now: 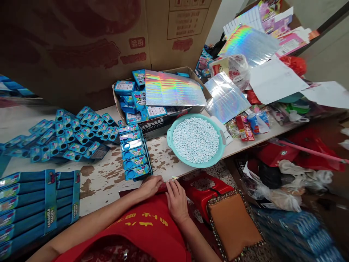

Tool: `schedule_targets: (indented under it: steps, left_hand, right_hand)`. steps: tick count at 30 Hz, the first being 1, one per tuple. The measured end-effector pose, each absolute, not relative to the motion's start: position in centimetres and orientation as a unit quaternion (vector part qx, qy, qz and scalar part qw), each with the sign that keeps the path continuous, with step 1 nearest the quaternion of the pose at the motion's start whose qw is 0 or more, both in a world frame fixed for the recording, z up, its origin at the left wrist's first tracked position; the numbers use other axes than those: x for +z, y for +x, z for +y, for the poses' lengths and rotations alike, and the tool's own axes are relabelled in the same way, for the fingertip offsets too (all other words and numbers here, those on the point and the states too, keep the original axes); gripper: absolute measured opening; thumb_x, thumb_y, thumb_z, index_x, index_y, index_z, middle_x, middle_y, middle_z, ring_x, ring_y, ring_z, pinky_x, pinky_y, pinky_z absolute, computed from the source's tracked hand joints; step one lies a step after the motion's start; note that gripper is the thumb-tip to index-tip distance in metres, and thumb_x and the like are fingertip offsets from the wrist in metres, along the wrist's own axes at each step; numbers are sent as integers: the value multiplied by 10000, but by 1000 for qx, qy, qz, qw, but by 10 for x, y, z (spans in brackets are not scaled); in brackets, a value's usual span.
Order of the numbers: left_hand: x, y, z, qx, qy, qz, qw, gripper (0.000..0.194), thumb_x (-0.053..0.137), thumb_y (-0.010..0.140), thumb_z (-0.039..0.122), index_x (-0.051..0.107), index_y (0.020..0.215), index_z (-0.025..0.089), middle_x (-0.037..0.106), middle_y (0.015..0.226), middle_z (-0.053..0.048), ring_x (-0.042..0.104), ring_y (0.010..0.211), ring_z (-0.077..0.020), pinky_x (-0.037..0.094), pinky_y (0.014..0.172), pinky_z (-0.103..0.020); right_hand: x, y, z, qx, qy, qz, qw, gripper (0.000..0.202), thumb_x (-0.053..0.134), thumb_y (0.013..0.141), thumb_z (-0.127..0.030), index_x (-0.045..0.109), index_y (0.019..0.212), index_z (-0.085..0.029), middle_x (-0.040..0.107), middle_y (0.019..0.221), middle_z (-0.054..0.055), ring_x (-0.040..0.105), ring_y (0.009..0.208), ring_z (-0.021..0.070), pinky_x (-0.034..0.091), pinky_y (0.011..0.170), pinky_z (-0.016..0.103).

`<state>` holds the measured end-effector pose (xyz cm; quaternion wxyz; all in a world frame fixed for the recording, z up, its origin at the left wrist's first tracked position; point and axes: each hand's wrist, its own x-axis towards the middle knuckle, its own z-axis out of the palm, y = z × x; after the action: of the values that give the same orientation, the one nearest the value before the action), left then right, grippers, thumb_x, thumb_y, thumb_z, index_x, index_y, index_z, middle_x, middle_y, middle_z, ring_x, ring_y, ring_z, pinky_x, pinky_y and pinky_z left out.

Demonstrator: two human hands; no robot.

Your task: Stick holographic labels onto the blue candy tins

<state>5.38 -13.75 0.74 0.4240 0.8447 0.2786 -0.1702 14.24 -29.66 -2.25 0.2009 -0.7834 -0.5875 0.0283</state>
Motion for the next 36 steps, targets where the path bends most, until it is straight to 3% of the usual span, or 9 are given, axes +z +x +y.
schedule_targets:
  steps: [4,10,13,18,22,26,30,33,36]
  left_hand:
    - [5,55,-138,-164,841,286,429,235,385,839,187,613,895,176,675,857,-81,598,776,-184,380,638,-245]
    - [2,55,-140,-170,831,306,432,220,398,833,191,611,887,172,666,843,-90,595,756,-197,396,652,-269]
    - [10,53,-141,-140,822,311,456,263,390,845,201,603,994,162,669,916,-113,605,835,-222,427,741,-308]
    - [45,54,-142,-9,749,211,628,414,470,848,368,496,1237,228,570,1248,-71,524,1112,-198,402,936,-304]
    - [71,55,-141,-31,674,245,697,252,499,809,365,607,943,181,664,787,-15,605,716,-148,462,653,-235]
    - [94,41,-125,-1,733,321,599,273,404,861,338,562,698,186,558,575,14,508,539,-119,369,542,-223]
    - [115,18,-90,55,793,377,475,243,413,864,336,581,744,208,566,627,-4,490,576,-139,326,553,-244]
    - [121,1,-55,64,778,427,457,197,413,859,346,559,839,215,516,583,22,473,534,-135,314,518,-234]
    - [119,-11,-24,76,762,444,465,188,416,846,313,486,992,217,492,559,61,454,485,-116,320,490,-214]
  right_hand:
    - [-15,144,-300,2,-765,-616,188,239,461,874,-178,595,1070,-199,629,1126,100,545,1081,252,451,839,381]
    - [20,155,-300,76,-774,-603,176,226,433,898,-225,546,703,-225,587,645,19,526,625,178,398,609,307]
    - [48,168,-298,163,-794,-536,237,196,472,880,-308,537,713,-228,589,671,19,531,630,174,403,586,288]
    - [93,183,-281,315,-810,-333,365,287,591,772,-483,527,672,-222,555,617,-9,514,584,152,427,563,262]
    - [105,181,-258,354,-783,-243,450,336,662,685,-519,558,681,-200,589,641,6,533,611,157,445,584,270]
    - [100,174,-228,356,-760,-246,485,299,645,708,-488,592,717,-194,629,759,47,579,731,189,472,626,286]
    - [95,161,-179,295,-750,-336,487,228,606,751,-417,607,684,-198,592,885,69,555,883,207,470,662,283]
    - [96,150,-132,267,-737,-408,467,167,563,793,-345,588,701,-207,567,773,26,535,786,182,445,724,313]
    - [95,141,-92,225,-745,-455,433,122,590,771,-289,586,679,-209,566,887,46,509,916,215,400,845,372]
